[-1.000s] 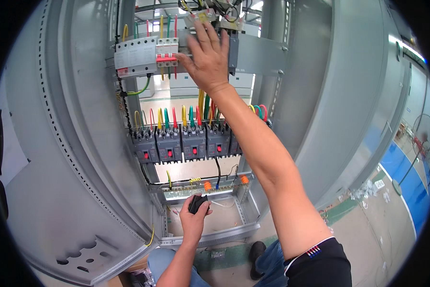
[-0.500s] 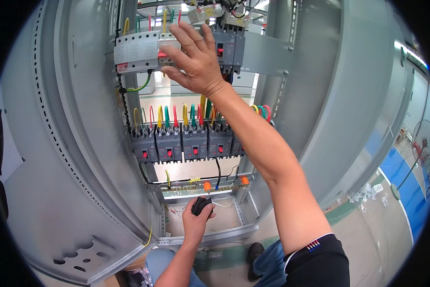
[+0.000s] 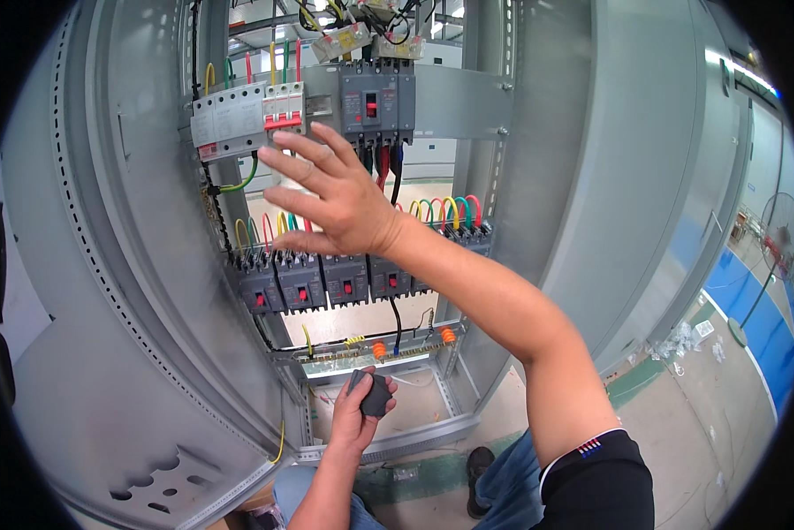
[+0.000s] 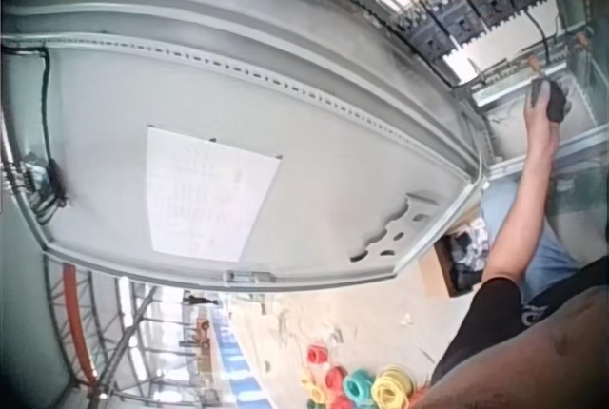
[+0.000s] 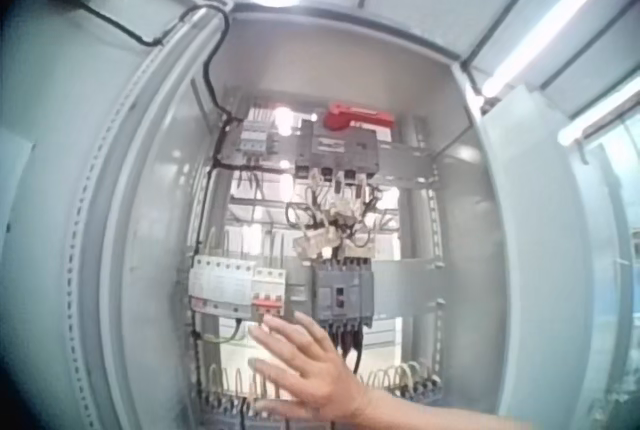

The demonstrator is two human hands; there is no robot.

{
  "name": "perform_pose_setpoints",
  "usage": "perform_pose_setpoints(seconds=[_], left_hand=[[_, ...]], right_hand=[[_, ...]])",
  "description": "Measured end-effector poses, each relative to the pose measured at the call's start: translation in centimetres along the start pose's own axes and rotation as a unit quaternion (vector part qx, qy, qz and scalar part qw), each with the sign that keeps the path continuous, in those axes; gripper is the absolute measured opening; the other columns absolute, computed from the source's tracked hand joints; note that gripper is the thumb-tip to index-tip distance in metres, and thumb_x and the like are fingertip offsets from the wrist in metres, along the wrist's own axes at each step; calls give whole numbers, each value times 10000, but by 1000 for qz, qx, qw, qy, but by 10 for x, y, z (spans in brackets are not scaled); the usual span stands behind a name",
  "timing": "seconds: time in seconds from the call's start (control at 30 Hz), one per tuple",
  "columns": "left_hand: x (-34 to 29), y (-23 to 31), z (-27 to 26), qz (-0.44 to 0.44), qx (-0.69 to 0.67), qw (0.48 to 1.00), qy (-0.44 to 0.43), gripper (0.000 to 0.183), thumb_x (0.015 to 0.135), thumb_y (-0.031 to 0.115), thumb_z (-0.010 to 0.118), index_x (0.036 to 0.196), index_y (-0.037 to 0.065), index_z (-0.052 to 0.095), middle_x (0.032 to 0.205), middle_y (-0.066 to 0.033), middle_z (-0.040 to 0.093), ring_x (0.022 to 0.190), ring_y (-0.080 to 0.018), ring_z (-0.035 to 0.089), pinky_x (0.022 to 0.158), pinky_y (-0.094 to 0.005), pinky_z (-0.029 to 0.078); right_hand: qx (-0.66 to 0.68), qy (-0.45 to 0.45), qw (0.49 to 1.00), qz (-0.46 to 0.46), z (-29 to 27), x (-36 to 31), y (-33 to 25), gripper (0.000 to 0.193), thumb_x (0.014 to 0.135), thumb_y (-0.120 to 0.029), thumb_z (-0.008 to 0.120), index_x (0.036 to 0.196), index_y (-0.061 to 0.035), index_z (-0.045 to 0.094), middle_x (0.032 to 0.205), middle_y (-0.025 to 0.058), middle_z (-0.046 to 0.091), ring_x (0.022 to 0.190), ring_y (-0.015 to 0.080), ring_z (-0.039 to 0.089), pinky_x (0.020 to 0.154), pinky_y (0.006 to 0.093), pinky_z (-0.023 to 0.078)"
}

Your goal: The person installs black wire organizers onto the top of circuit breakers inside an electrical panel. They repeatedly pick up organizers, place them over the breakers, and adjust them to fit.

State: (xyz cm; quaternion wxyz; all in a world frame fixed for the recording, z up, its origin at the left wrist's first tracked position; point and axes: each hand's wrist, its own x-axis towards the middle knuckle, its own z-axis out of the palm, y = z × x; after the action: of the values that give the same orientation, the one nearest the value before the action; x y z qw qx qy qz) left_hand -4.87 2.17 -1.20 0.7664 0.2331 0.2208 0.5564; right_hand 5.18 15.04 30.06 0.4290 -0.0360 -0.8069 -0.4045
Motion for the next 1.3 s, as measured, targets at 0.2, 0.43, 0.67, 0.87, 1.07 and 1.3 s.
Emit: perform_pose_setpoints(seconds=[0.2, 0.43, 0.67, 0.87, 1.07, 1.3], left_hand=[[10, -8, 5, -40, -49, 997, -35, 537, 1094, 517, 513, 1358, 50, 520, 1170, -212, 678, 1056, -318, 705, 780, -407, 629], [10, -6, -8, -24, -112, 991, -62, 570, 1113, 550, 420, 1348, 49, 558, 1224, -210, 675, 1128, -335, 683, 851, -437, 608], [14, -29, -11, -25, -103, 994, 0, 385, 1095, 370, 571, 1351, 83, 588, 1284, -87, 689, 1185, -235, 674, 1004, -376, 550], [8, -55, -3, -22, -84, 994, 59, 323, 1092, 329, 586, 1313, 99, 635, 1220, -70, 693, 1125, -222, 669, 975, -386, 553], [15, -53, 1, -20, -78, 996, 34, 324, 1073, 285, 622, 1349, 116, 643, 1234, -73, 690, 1143, -226, 666, 984, -390, 553], [-2, -61, 15, 25, -96, 993, 57, 327, 1055, 258, 656, 1357, 133, 640, 1321, -72, 661, 1226, -223, 632, 1015, -389, 543]], right_hand=[[-74, -33, 997, 7, 27, -2, 66, 619, 831, -545, 805, 1230, -88, 686, 1576, 164, 502, 1489, 368, 432, 1251, 556, 273], [144, -88, 981, 100, -3, -69, -64, 627, 841, -489, 827, 1261, -49, 674, 1217, 161, 711, 1095, 348, 696, 927, 478, 556], [243, -302, 822, 417, -61, -202, -215, 736, 865, -475, 786, 1409, -21, 583, 1238, 174, 675, 1008, 383, 707, 831, 472, 591], [195, -305, 830, 425, -85, -224, -231, 578, 829, -428, 805, 1194, -14, 633, 1134, 145, 667, 947, 379, 709, 782, 477, 590], [209, -273, 828, 443, -90, -235, -230, 503, 823, -395, 807, 1115, -28, 626, 1079, 150, 657, 888, 382, 723, 741, 478, 593], [211, -273, 837, 424, -106, -235, -227, 541, 824, -381, 816, 1228, -58, 658, 1210, 120, 674, 941, 348, 730, 775, 455, 609]])
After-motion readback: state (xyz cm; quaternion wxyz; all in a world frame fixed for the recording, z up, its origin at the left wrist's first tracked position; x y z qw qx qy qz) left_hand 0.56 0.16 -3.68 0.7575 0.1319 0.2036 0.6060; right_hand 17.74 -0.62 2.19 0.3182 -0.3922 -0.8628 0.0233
